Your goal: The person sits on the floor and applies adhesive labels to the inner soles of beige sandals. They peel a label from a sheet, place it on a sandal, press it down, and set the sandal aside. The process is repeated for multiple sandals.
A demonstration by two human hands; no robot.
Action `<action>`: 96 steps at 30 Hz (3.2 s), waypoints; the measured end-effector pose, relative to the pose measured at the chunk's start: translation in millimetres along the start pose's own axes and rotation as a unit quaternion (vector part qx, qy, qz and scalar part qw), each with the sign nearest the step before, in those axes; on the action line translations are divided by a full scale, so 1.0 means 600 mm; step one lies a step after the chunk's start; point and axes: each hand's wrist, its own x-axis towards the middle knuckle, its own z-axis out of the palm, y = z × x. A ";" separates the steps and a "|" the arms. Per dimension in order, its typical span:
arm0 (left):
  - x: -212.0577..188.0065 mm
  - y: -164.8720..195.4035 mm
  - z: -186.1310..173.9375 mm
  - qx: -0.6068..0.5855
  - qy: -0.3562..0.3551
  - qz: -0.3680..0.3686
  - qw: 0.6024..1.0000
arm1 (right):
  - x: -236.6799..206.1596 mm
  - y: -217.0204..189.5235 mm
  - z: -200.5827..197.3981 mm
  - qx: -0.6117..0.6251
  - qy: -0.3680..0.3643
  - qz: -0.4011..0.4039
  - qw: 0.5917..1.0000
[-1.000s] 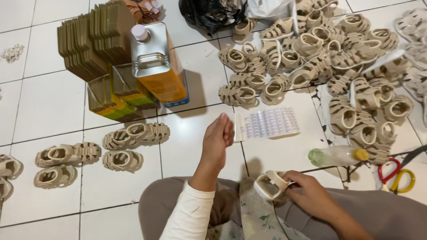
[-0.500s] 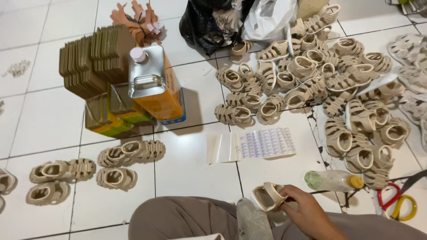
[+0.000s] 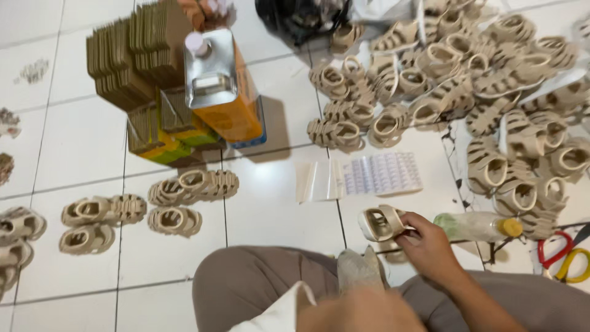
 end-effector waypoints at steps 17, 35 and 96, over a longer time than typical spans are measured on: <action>-0.100 -0.161 -0.315 0.381 0.522 -0.069 0.760 | 0.176 0.036 0.162 0.046 0.072 -0.169 0.982; -0.095 -0.166 -0.310 0.360 0.573 -0.029 0.736 | 0.230 0.098 0.178 -0.193 0.112 -0.205 0.953; -0.088 -0.244 -0.351 -0.154 0.511 -0.033 0.845 | 0.266 0.067 0.174 -0.267 0.056 -0.092 0.958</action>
